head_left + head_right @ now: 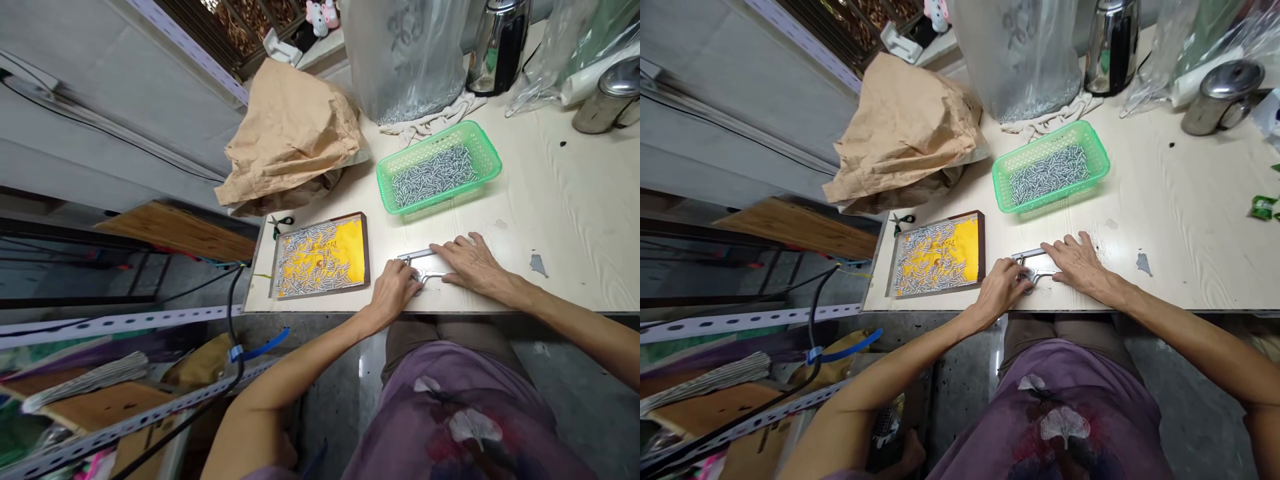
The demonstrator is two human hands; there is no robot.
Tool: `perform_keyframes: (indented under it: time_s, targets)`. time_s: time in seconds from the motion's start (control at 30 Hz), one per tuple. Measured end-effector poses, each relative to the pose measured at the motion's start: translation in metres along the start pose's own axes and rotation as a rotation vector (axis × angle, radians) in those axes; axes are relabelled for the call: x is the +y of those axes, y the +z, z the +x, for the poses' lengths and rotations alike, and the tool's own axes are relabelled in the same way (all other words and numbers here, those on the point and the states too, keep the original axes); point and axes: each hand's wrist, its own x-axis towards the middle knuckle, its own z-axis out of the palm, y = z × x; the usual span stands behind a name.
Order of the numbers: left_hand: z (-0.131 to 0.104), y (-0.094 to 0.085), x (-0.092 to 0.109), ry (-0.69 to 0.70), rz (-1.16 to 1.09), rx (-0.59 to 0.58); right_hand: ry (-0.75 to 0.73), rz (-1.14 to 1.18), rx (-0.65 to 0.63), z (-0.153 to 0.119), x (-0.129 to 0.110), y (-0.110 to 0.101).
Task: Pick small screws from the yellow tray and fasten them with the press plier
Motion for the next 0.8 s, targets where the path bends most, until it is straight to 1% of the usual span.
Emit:
perform_keyframes:
  time_s: [0.07, 0.1, 0.17, 0.23, 0.3, 0.37, 0.5, 0.63, 0.7, 0.8]
  targets:
    - [0.011, 0.009, 0.006, 0.197, 0.04, 0.0, 0.009, 0.008, -0.003, -0.001, -0.001, 0.001]
    - [0.018, 0.012, 0.007, 0.275, 0.049, -0.007, 0.01, 0.013, -0.001, -0.002, -0.001, 0.002]
    - [0.031, 0.018, 0.008, 0.373, 0.055, -0.041, -0.005, 0.023, 0.011, -0.004, 0.001, 0.005]
    - [0.04, 0.019, 0.005, 0.41, 0.07, -0.094, -0.032, 0.029, 0.027, -0.007, 0.006, 0.007]
    - [0.045, 0.019, 0.002, 0.41, 0.1, -0.13, -0.036, 0.02, 0.033, -0.01, 0.012, 0.008]
    - [0.046, 0.017, 0.001, 0.398, 0.133, -0.142, -0.022, 0.006, 0.019, -0.011, 0.016, 0.007]
    - [0.05, 0.013, 0.009, 0.381, 0.186, -0.164, -0.008, -0.014, 0.001, -0.012, 0.016, 0.006]
    - [0.053, 0.008, 0.019, 0.353, 0.224, -0.223, 0.012, -0.036, 0.022, -0.013, 0.013, 0.008]
    - [0.053, 0.007, 0.023, 0.321, 0.243, -0.241, -0.02, -0.034, 0.041, -0.014, 0.012, 0.012]
    - [0.053, 0.009, 0.026, 0.261, 0.26, -0.239, -0.069, -0.03, 0.107, -0.015, 0.01, 0.018]
